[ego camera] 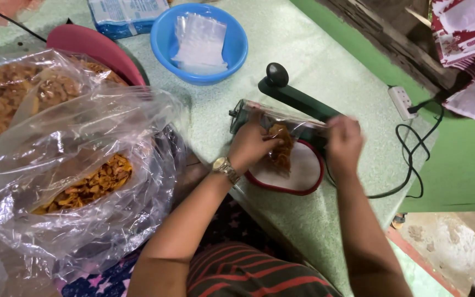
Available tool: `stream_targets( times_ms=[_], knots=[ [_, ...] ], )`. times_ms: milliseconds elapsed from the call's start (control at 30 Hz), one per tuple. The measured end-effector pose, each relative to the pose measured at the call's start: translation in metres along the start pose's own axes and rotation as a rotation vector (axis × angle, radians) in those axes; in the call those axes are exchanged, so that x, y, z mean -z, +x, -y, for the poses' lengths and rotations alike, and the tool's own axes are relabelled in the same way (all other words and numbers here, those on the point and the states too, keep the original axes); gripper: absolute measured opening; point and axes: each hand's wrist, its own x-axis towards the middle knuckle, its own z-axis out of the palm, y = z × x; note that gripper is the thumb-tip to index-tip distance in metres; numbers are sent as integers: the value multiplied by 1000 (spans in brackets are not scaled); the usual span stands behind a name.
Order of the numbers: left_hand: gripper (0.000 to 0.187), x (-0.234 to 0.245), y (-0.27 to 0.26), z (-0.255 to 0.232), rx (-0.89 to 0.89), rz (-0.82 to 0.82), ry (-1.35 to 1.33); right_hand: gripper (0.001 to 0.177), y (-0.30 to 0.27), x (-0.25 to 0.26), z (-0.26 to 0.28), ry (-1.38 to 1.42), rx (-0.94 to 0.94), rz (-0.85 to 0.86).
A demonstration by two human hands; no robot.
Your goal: Packaging snacks into small plastic bags and sealing them using a manual heat sealer
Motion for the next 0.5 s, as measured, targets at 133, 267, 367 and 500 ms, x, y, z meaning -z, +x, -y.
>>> stream_targets(
  times_ms=[133, 267, 367, 500],
  knots=[
    [74, -19, -4, 32, 2, -48, -221, 19, -39, -23, -11, -95, 207, 334],
    [85, -33, -16, 56, -79, -95, -636, 46, -52, -31, 24, 227, 56, 419],
    [80, -26, -33, 67, -127, -144, -908, 59, -45, -30, 33, 578, -18, 589],
    [62, 5, -58, 70, -197, -261, -782, 65, -35, -40, 80, 924, -98, 797]
  ],
)
